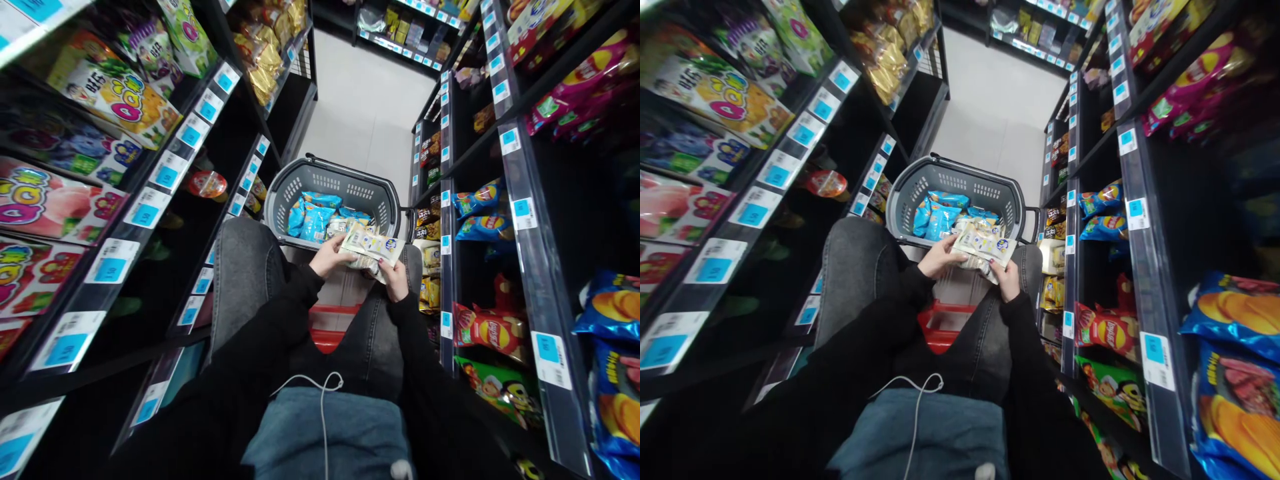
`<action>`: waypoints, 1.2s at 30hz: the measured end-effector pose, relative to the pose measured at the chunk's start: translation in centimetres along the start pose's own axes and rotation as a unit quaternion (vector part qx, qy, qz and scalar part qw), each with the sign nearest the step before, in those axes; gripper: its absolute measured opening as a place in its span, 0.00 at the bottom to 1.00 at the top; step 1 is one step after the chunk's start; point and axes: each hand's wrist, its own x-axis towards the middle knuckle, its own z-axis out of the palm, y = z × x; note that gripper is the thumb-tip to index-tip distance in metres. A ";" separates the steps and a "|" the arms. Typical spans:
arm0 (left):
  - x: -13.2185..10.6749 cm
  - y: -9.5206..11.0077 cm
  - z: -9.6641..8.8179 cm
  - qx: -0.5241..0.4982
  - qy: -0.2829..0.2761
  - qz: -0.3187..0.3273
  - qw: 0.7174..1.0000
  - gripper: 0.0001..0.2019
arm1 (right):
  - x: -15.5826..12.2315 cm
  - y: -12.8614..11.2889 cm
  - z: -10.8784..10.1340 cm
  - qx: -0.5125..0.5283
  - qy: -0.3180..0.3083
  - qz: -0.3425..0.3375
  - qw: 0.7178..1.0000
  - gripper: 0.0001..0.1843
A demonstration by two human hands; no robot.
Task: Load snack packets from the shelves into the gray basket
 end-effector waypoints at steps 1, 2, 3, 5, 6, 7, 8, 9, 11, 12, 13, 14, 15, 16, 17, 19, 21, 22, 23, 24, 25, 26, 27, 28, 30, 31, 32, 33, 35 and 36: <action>0.0 0.0 -0.1 0.030 -0.012 -0.001 0.999 0.31 | 0.0 0.1 -0.1 -0.017 -0.005 -0.002 1.000 0.24; -0.1 0.0 -0.1 0.052 -0.020 -0.005 0.998 0.31 | 0.0 0.2 -0.2 -0.030 -0.005 -0.004 1.000 0.24; -0.1 0.0 -0.2 0.064 -0.028 -0.015 0.997 0.31 | 0.0 0.2 -0.2 -0.039 0.001 -0.006 0.999 0.25; -0.2 -0.1 -0.2 0.073 -0.040 -0.041 0.996 0.32 | 0.1 0.2 -0.2 -0.050 0.011 -0.001 0.999 0.25; -0.3 0.0 -0.1 0.083 -0.043 -0.048 0.994 0.32 | 0.1 0.2 -0.2 -0.057 0.004 0.006 0.998 0.25; -0.4 0.0 -0.1 0.100 -0.043 -0.050 0.993 0.31 | 0.1 0.1 -0.3 -0.070 -0.010 0.015 0.997 0.25; -0.4 0.1 -0.1 0.127 -0.040 -0.045 0.990 0.29 | 0.1 -0.1 -0.3 -0.087 -0.027 0.024 0.996 0.24; -0.5 0.2 -0.1 0.163 -0.032 -0.034 0.986 0.28 | 0.1 -0.3 -0.4 -0.106 -0.042 0.033 0.993 0.24; -0.5 0.5 -0.1 0.249 -0.008 -0.004 0.968 0.24 | 0.2 -0.6 -0.9 -0.138 -0.057 0.041 0.988 0.23; -0.6 0.6 -0.1 0.291 0.004 0.010 0.957 0.22 | 0.3 -0.7 -1.1 -0.149 -0.056 0.042 0.986 0.23; -0.6 0.8 -0.2 0.328 0.013 0.025 0.944 0.21 | 0.4 -0.8 -1.5 -0.158 -0.055 0.043 0.985 0.24; -0.7 0.9 -0.2 0.359 0.020 0.039 0.932 0.19 | 0.5 -0.9 -1.8 -0.162 -0.058 0.046 0.984 0.24; -0.7 1.1 -0.2 0.384 0.023 0.050 0.922 0.18 | 0.7 -1.0 -2.1 -0.163 -0.067 0.052 0.983 0.25; -0.8 1.2 -0.2 0.399 0.025 0.061 0.915 0.16 | 0.8 -1.1 -2.3 -0.160 -0.081 0.058 0.982 0.25; -0.9 1.3 -0.2 0.405 0.027 0.072 0.911 0.15 | 0.9 -1.1 -2.3 -0.152 -0.098 0.063 0.982 0.25; -0.9 1.4 -0.1 0.403 0.030 0.097 0.910 0.14 | 1.3 -1.3 -2.0 -0.126 -0.130 0.063 0.982 0.25; -1.0 1.6 -0.1 0.392 0.041 0.127 0.910 0.14 | 2.1 -1.7 -1.1 -0.101 -0.150 0.051 0.982 0.25; -0.9 1.7 -0.2 0.390 0.055 0.136 0.909 0.15 | 2.8 -2.0 -0.6 -0.097 -0.155 0.042 0.982 0.26; -0.9 1.9 -0.3 0.387 0.078 0.138 0.908 0.15 | 3.7 -2.3 0.0 -0.100 -0.158 0.033 0.982 0.27; -0.7 2.1 -0.6 0.375 0.109 0.136 0.911 0.16 | 4.8 -2.6 0.4 -0.112 -0.155 0.024 0.981 0.27; -0.6 2.4 -0.9 0.349 0.143 0.128 0.917 0.17 | 6.2 -2.9 0.8 -0.139 -0.144 0.012 0.980 0.26; -0.4 2.8 -1.4 0.309 0.177 0.114 0.928 0.19 | 7.7 -3.1 0.9 -0.183 -0.124 -0.001 0.975 0.23; -0.1 3.2 -1.9 0.258 0.207 0.095 0.939 0.20 | 9.4 -3.3 0.9 -0.245 -0.099 -0.016 0.964 0.21; 0.1 3.5 -2.5 0.204 0.230 0.072 0.949 0.21 | 11.1 -3.3 0.9 -0.323 -0.074 -0.027 0.943 0.19; 0.6 4.0 -3.5 0.128 0.253 0.022 0.959 0.20 | 14.4 -3.0 0.7 -0.485 -0.069 -0.028 0.871 0.16; 0.7 4.1 -3.9 0.115 0.250 0.002 0.961 0.19 | 15.7 -2.6 0.7 -0.556 -0.092 -0.016 0.826 0.16; 0.8 4.0 -4.2 0.116 0.237 -0.012 0.964 0.18 | 16.8 -2.1 0.8 -0.617 -0.129 -0.001 0.776 0.17; 0.9 3.8 -4.4 0.127 0.218 -0.020 0.967 0.17 | 17.7 -1.5 1.1 -0.666 -0.169 0.012 0.727 0.17; 0.9 3.1 -4.5 0.174 0.182 -0.022 0.968 0.17 | 18.8 -0.1 2.2 -0.728 -0.232 0.025 0.645 0.18; 0.9 2.8 -4.6 0.209 0.172 -0.018 0.963 0.17 | 19.0 0.6 2.9 -0.744 -0.251 0.026 0.619 0.18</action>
